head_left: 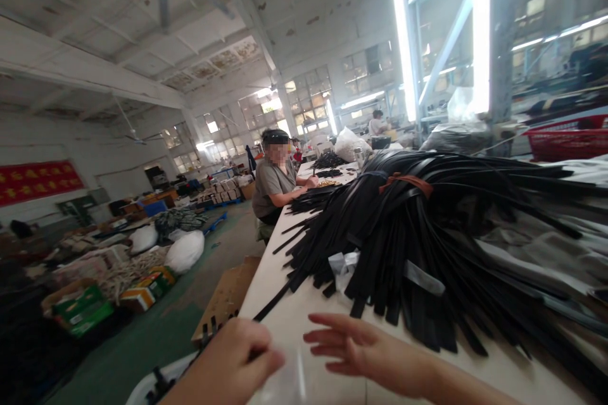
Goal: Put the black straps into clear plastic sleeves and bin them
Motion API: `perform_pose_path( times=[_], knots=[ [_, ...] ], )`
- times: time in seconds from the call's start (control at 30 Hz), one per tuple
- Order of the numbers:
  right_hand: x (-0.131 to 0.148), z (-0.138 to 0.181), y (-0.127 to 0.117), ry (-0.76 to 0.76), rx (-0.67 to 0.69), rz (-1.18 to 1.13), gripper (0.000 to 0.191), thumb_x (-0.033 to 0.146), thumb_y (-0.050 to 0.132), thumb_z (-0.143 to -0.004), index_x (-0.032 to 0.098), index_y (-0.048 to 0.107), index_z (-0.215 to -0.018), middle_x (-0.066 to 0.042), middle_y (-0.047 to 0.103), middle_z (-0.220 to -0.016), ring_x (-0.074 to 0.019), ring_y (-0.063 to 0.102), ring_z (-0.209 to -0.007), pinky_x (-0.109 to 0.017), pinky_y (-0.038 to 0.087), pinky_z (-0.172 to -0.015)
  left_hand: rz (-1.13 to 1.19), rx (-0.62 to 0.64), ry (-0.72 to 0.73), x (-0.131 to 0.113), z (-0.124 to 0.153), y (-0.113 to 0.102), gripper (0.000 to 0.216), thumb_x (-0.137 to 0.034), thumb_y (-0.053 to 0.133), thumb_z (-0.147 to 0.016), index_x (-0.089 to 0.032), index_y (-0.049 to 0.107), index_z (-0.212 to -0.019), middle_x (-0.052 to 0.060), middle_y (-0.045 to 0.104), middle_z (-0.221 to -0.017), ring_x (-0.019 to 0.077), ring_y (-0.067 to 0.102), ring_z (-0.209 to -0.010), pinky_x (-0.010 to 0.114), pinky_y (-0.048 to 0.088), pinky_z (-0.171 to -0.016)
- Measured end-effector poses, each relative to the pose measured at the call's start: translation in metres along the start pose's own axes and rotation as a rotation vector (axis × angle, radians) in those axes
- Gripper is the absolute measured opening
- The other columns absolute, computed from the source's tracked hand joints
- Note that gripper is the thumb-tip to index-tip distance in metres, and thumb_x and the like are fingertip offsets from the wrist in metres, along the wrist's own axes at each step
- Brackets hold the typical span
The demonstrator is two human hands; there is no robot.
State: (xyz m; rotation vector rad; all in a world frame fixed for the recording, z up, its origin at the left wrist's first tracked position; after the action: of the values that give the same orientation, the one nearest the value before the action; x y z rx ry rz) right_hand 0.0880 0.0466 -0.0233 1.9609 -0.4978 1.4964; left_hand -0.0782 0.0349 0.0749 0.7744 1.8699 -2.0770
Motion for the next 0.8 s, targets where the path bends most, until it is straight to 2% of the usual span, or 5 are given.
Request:
perform_pose_path(
  times=[0.1,0.27,0.57,0.67,0.8],
  knots=[
    [-0.009,-0.005,-0.001,0.086,-0.032,-0.208,0.074,0.055,0.081,-0.061,0.021,0.058,-0.122,-0.01,0.068,-0.104,-0.0214,0.068,-0.089,-0.034,0.052,-0.079,-0.117,-0.049,0.154,-0.038,-0.061,0.037,0.037,-0.033,0.057,-0.08,-0.017,0.051,-0.047,-0.001,0.047,-0.05,0.0131,0.043,-0.055,0.029,0.023,-0.056],
    [-0.017,-0.009,-0.056,0.122,-0.446,-0.095,0.038,0.048,0.071,-0.067,0.015,0.058,-0.079,0.004,0.054,-0.054,-0.0058,0.044,-0.039,-0.017,0.037,-0.041,0.13,-0.178,0.133,-0.032,-0.12,0.083,0.036,-0.039,0.056,-0.079,-0.017,0.054,-0.05,0.002,0.052,-0.055,0.0152,0.045,-0.059,0.03,0.026,-0.058],
    [-0.014,-0.006,-0.085,0.128,-0.612,0.148,0.039,0.057,0.058,-0.073,0.019,0.049,-0.07,0.012,0.033,-0.045,-0.0034,0.021,-0.033,-0.019,0.016,-0.032,0.854,-0.099,-0.021,0.025,-0.135,0.092,0.044,-0.053,0.076,-0.065,-0.013,0.063,-0.077,-0.002,0.051,-0.063,0.0096,0.043,-0.058,0.021,0.033,-0.053],
    [-0.003,0.002,-0.096,0.059,-0.775,0.172,0.033,0.05,0.058,-0.074,0.02,0.047,-0.067,0.009,0.037,-0.046,-0.0047,0.028,-0.036,-0.019,0.017,-0.034,0.971,-0.033,-0.099,0.019,-0.13,0.105,0.055,-0.057,0.072,-0.07,-0.015,0.06,-0.104,0.002,0.059,-0.085,0.0113,0.055,-0.071,0.022,0.044,-0.063],
    [0.018,0.006,-0.1,-0.124,-0.825,0.408,0.023,0.035,0.053,-0.082,0.018,0.051,-0.067,0.005,0.047,-0.053,-0.0067,0.039,-0.043,-0.019,0.027,-0.041,1.044,0.295,-0.062,-0.015,-0.117,0.138,0.07,-0.056,0.079,-0.062,-0.012,0.055,-0.111,0.01,0.065,-0.096,0.017,0.064,-0.077,0.029,0.05,-0.071]
  ],
)
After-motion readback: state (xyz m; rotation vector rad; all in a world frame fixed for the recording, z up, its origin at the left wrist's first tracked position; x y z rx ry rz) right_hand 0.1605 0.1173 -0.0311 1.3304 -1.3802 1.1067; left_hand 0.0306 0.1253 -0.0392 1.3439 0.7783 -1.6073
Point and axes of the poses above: each hand's wrist, its own z-axis away from the middle knuckle, its own y-axis out of the palm, x = y × z, the point moved 8 cm from there along -z, towards the middle knuckle
